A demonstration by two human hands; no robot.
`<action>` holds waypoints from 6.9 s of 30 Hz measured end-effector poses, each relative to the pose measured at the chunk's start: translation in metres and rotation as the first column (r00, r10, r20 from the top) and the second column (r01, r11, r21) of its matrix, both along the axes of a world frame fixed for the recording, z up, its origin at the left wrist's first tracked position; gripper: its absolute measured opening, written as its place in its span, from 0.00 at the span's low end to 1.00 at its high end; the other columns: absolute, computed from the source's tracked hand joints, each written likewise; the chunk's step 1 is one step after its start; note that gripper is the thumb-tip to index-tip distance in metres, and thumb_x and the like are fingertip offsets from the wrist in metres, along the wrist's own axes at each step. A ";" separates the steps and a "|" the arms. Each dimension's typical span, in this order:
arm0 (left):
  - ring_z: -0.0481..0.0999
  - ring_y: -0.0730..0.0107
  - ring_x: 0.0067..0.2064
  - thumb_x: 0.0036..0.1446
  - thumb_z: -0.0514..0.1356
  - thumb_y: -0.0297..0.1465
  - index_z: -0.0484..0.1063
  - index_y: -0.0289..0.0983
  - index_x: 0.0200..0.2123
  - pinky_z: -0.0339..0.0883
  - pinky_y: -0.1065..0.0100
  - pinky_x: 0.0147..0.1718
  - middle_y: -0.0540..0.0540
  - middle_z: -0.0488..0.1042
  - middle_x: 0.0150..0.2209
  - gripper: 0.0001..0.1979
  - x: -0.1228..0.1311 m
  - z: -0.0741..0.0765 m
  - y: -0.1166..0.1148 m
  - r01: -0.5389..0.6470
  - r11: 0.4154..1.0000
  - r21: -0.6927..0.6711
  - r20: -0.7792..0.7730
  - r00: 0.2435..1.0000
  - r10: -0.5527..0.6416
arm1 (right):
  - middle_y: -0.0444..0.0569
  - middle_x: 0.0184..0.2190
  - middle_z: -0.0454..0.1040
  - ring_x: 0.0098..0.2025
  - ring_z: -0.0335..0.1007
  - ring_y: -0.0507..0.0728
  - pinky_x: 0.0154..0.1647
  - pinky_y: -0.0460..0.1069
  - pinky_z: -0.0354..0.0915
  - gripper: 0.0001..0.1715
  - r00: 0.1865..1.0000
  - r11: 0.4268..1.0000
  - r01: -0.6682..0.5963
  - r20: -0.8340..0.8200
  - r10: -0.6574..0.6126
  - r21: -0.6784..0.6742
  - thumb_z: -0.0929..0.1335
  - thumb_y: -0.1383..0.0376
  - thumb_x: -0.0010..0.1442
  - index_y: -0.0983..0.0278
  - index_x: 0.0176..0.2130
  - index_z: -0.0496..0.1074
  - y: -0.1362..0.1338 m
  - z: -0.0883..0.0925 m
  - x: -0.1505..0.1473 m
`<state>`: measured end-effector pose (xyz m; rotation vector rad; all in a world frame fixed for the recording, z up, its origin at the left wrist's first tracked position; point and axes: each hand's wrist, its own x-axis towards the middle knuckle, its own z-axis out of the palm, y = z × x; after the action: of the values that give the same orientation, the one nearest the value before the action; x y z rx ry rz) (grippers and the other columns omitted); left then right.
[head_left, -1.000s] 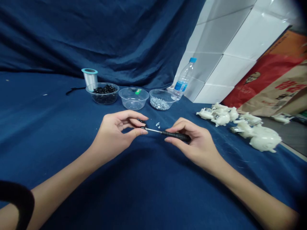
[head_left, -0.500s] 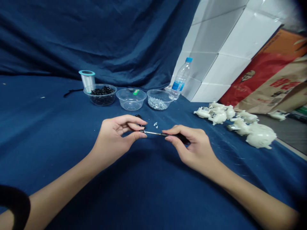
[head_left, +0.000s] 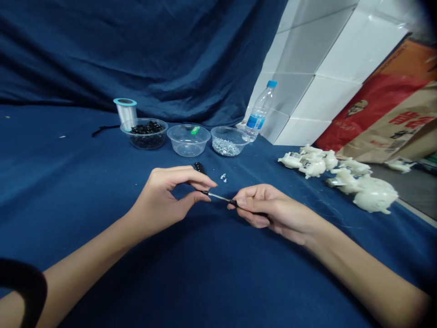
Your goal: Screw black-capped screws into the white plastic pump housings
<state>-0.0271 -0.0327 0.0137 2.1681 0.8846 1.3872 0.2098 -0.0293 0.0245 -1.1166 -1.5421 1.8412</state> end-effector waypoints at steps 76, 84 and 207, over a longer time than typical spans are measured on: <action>0.80 0.72 0.33 0.52 0.66 0.20 0.79 0.40 0.37 0.75 0.71 0.36 0.51 0.80 0.32 0.11 0.001 0.003 -0.001 0.030 0.998 0.063 0.009 0.999 -0.030 | 0.36 0.16 0.52 0.18 0.39 0.44 0.18 0.43 0.37 0.15 0.995 0.974 -0.081 -0.068 0.068 -0.214 0.71 0.59 0.60 0.71 0.33 0.77 0.000 -0.002 0.002; 0.81 0.68 0.40 0.52 0.67 0.22 0.78 0.36 0.40 0.77 0.69 0.44 0.46 0.79 0.39 0.11 0.003 -0.001 0.005 0.008 0.990 -0.143 0.171 0.985 0.017 | 0.43 0.35 0.68 0.34 0.68 0.51 0.34 0.46 0.66 0.15 0.960 0.783 0.113 0.137 -0.245 0.612 0.77 0.66 0.50 0.62 0.37 0.73 -0.003 0.006 -0.002; 0.79 0.75 0.32 0.53 0.65 0.19 0.77 0.42 0.38 0.72 0.73 0.34 0.54 0.81 0.33 0.13 0.011 -0.008 -0.012 -0.098 0.983 0.154 -0.076 0.991 0.111 | 0.39 0.17 0.61 0.19 0.47 0.45 0.18 0.43 0.41 0.13 0.999 0.997 -0.030 0.013 0.029 0.074 0.70 0.60 0.60 0.69 0.34 0.74 -0.004 0.008 0.002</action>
<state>-0.0157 -0.0446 0.0057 2.3385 0.9660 1.4640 0.2116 -0.0335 0.0328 -1.0785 -1.6285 1.7846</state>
